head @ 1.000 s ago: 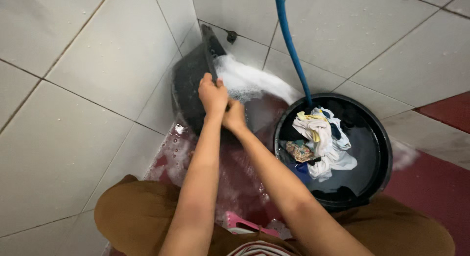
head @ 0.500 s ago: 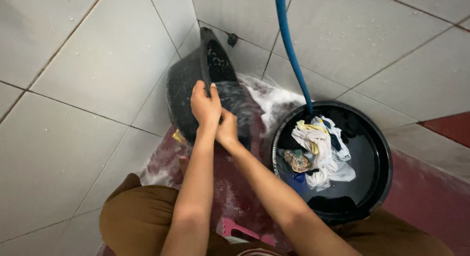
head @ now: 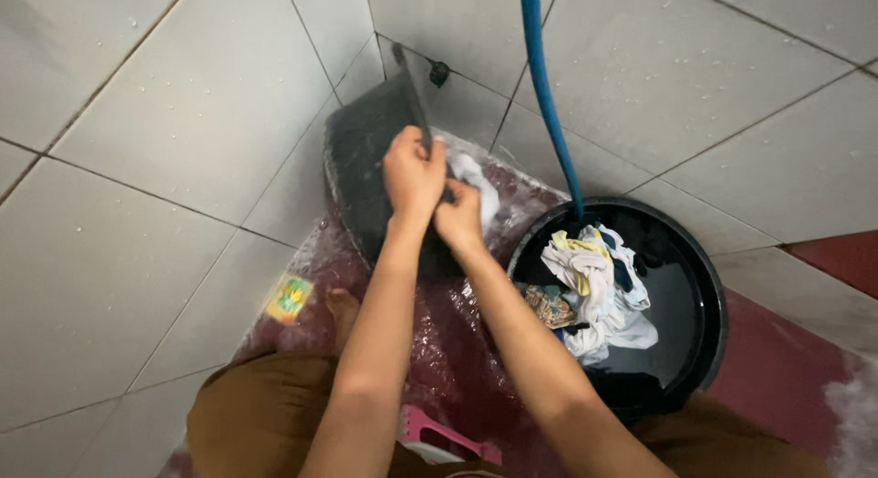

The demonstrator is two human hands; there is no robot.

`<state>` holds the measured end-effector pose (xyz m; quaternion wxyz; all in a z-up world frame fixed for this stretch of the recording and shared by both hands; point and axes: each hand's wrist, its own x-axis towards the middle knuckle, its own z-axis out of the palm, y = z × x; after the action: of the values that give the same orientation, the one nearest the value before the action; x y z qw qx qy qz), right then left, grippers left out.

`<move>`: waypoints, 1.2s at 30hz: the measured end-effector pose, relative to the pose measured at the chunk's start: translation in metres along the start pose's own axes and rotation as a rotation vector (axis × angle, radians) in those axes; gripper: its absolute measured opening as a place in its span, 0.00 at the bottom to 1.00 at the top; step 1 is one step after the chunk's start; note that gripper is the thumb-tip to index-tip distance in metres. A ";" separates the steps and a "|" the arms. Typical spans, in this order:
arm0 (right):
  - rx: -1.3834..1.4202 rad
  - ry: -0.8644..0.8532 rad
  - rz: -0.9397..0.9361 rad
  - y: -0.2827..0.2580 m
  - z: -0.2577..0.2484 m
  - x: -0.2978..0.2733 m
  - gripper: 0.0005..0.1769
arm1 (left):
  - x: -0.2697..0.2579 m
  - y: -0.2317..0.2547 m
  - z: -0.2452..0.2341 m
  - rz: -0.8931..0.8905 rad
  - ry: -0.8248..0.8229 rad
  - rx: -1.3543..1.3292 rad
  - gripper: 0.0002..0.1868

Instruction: The person hand-washes various garments in a soapy basin, then rinses them in a second basin of clean water. They scrub, wring, and transfer items between the two basins, handling dark and light-colored clothes one at a time.

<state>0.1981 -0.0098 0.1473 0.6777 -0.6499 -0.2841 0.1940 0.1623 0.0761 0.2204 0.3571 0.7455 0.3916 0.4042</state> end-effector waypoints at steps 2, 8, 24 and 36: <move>0.090 0.061 0.202 0.005 -0.020 0.010 0.15 | 0.001 0.012 0.013 -0.018 -0.114 -0.077 0.11; 0.205 0.088 0.351 0.001 -0.063 0.008 0.09 | -0.022 0.034 0.024 0.247 -0.240 -0.121 0.14; -0.761 -0.441 -0.381 -0.011 0.029 -0.130 0.13 | -0.148 -0.120 -0.076 -0.097 0.321 -0.120 0.18; -1.304 -0.747 -0.073 0.048 0.024 -0.160 0.24 | -0.168 -0.143 -0.083 -0.608 -0.142 0.646 0.62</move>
<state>0.0657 -0.0881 0.0786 0.0199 -0.8007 -0.5737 0.1711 -0.0141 0.0101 0.0796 0.2346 0.6958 0.6734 0.0857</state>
